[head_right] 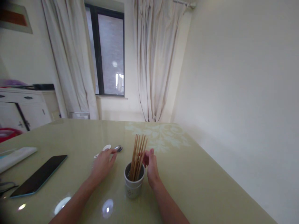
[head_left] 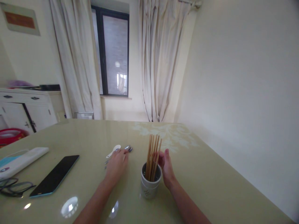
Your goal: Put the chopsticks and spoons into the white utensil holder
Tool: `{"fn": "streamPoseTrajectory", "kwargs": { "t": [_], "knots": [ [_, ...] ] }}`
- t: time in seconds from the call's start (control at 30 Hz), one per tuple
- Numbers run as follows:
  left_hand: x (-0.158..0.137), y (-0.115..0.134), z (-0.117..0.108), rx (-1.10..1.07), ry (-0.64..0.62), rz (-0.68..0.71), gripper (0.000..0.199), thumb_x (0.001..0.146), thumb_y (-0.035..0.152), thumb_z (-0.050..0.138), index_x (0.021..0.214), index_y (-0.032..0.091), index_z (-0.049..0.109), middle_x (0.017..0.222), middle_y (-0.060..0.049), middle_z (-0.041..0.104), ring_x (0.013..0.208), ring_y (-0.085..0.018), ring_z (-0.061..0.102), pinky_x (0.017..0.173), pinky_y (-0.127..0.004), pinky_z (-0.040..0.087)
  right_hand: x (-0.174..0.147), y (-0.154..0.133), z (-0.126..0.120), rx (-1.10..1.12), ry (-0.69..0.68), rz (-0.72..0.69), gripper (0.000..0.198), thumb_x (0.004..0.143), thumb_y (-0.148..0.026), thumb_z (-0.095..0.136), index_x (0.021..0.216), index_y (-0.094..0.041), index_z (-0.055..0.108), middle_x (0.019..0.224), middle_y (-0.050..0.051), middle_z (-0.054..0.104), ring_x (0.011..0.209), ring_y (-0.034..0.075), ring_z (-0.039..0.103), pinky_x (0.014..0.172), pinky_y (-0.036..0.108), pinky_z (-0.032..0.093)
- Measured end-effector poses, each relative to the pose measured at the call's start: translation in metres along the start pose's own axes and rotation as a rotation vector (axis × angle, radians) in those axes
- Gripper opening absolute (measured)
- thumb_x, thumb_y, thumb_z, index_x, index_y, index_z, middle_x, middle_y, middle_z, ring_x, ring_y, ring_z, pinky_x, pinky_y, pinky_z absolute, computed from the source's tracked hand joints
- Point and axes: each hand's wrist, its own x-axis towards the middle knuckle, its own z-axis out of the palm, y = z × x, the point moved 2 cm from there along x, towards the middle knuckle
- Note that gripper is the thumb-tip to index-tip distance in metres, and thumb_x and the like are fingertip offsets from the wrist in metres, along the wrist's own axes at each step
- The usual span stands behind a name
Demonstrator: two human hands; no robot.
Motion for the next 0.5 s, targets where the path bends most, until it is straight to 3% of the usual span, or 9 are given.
{"fn": "streamPoseTrajectory", "kwargs": {
  "t": [0.1, 0.2, 0.37, 0.5],
  "knots": [
    [0.003, -0.018, 0.001, 0.384, -0.005, 0.021, 0.031, 0.1, 0.017, 0.048, 0.117, 0.017, 0.074, 0.128, -0.016, 0.073, 0.119, -0.032, 0.066, 0.103, -0.045, 0.051, 0.0, 0.002, 0.002, 0.032, -0.026, 0.031, 0.09, 0.077, -0.103, 0.045, 0.075, -0.018, 0.074, 0.07, 0.008, 0.072, 0.073, 0.026, 0.069, 0.072, 0.037, 0.055],
    [0.003, -0.024, 0.005, 0.474, -0.064, 0.0, 0.032, 0.103, 0.018, 0.045, 0.115, 0.016, 0.074, 0.126, -0.016, 0.074, 0.12, -0.032, 0.067, 0.102, -0.044, 0.051, 0.0, 0.004, 0.004, 0.052, -0.052, 0.058, 0.09, 0.08, -0.102, 0.042, 0.076, -0.018, 0.074, 0.075, 0.009, 0.075, 0.076, 0.027, 0.072, 0.078, 0.038, 0.057],
    [0.003, -0.02, 0.013, 0.317, -0.088, 0.028, 0.023, 0.1, 0.019, 0.05, 0.096, 0.018, 0.073, 0.109, -0.014, 0.077, 0.113, -0.031, 0.069, 0.103, -0.043, 0.05, 0.002, 0.008, 0.006, -0.047, -0.023, 0.091, 0.08, 0.082, -0.096, 0.052, 0.07, -0.018, 0.07, 0.068, 0.006, 0.071, 0.067, 0.022, 0.066, 0.068, 0.034, 0.053],
    [-0.004, 0.003, 0.028, -0.054, -0.088, 0.131, 0.02, 0.098, 0.027, 0.051, 0.093, 0.021, 0.069, 0.101, -0.011, 0.077, 0.1, -0.027, 0.072, 0.092, -0.039, 0.056, 0.004, 0.009, 0.008, -0.109, -0.028, 0.047, 0.059, 0.077, -0.078, 0.079, 0.077, -0.019, 0.072, 0.069, 0.002, 0.069, 0.065, 0.019, 0.061, 0.061, 0.03, 0.049]
  ]
}}
